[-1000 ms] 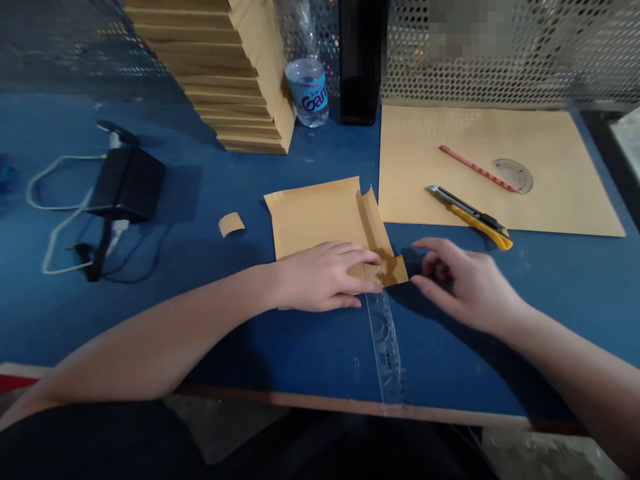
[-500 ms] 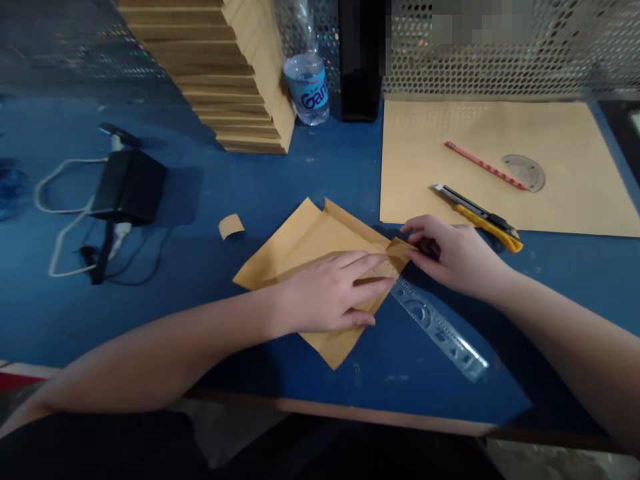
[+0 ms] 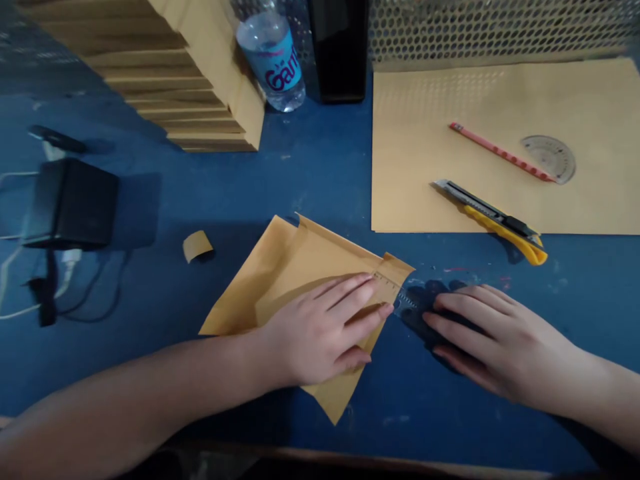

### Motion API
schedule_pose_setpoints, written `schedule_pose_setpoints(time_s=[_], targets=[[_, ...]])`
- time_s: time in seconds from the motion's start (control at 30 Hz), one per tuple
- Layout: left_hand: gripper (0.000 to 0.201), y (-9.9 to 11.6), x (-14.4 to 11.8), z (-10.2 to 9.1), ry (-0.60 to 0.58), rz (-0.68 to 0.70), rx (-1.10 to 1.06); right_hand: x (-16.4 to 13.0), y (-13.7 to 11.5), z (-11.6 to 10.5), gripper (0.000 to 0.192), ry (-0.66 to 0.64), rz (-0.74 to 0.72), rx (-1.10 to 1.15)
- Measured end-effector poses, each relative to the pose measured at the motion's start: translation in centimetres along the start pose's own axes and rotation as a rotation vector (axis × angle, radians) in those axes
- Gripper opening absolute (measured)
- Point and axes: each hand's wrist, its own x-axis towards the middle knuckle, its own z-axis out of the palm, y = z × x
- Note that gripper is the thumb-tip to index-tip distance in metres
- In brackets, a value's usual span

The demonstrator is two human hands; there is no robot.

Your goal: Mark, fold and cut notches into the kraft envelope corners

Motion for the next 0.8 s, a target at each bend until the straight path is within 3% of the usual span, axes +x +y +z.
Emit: schedule_pose_setpoints(time_s=[0.33, 0.8], targets=[[0.044, 0.0, 0.3, -0.3, 0.045, 0.030, -0.004, -0.7, 2.0, -0.2, 0.031, -0.040, -0.084, -0.038], [0.040, 0.0, 0.4, -0.5, -0.003, 0.018, -0.058, 0.0, 2.0, -0.2, 0.026, 0.007, -0.078, 0.032]])
